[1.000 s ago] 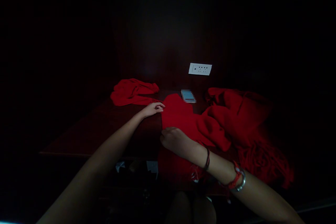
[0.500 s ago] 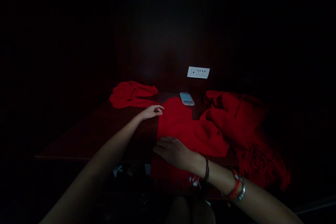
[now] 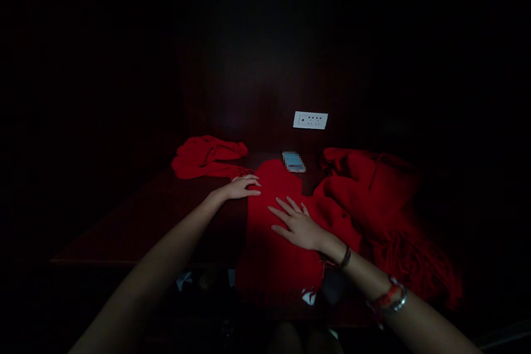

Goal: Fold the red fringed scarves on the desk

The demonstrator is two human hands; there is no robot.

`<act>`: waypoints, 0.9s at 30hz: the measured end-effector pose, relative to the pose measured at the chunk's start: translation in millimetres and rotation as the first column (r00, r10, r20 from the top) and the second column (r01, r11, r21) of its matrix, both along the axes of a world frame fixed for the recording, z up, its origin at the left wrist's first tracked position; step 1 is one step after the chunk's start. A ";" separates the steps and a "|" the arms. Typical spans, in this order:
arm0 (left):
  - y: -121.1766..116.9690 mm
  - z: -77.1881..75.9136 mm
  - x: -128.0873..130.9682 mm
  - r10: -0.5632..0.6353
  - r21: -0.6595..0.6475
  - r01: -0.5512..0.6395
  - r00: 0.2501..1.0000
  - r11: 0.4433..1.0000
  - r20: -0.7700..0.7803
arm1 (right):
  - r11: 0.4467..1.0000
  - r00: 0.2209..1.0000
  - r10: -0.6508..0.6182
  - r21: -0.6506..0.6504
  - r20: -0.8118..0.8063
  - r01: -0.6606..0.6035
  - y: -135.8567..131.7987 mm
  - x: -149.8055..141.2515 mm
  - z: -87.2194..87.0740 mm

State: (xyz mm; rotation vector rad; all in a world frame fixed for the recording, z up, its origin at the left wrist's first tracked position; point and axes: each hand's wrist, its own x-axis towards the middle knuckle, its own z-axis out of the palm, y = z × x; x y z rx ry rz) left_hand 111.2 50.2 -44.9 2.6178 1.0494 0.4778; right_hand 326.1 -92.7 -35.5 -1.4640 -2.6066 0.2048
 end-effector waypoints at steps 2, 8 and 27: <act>-6.2 2.3 3.8 0.058 0.021 -0.057 0.997 0.998 -0.053 | 0.999 0.999 0.029 -0.040 -0.026 -0.030 2.7 4.6 5.4; -45.5 14.4 23.5 0.006 0.174 -0.002 1.000 0.985 -0.020 | 0.992 0.976 -0.062 0.092 -0.209 0.083 -8.1 29.7 12.9; -21.9 14.8 44.4 -0.005 0.370 0.068 0.986 0.927 -0.168 | 0.973 0.961 0.086 0.230 -0.263 -0.024 8.6 60.4 -0.7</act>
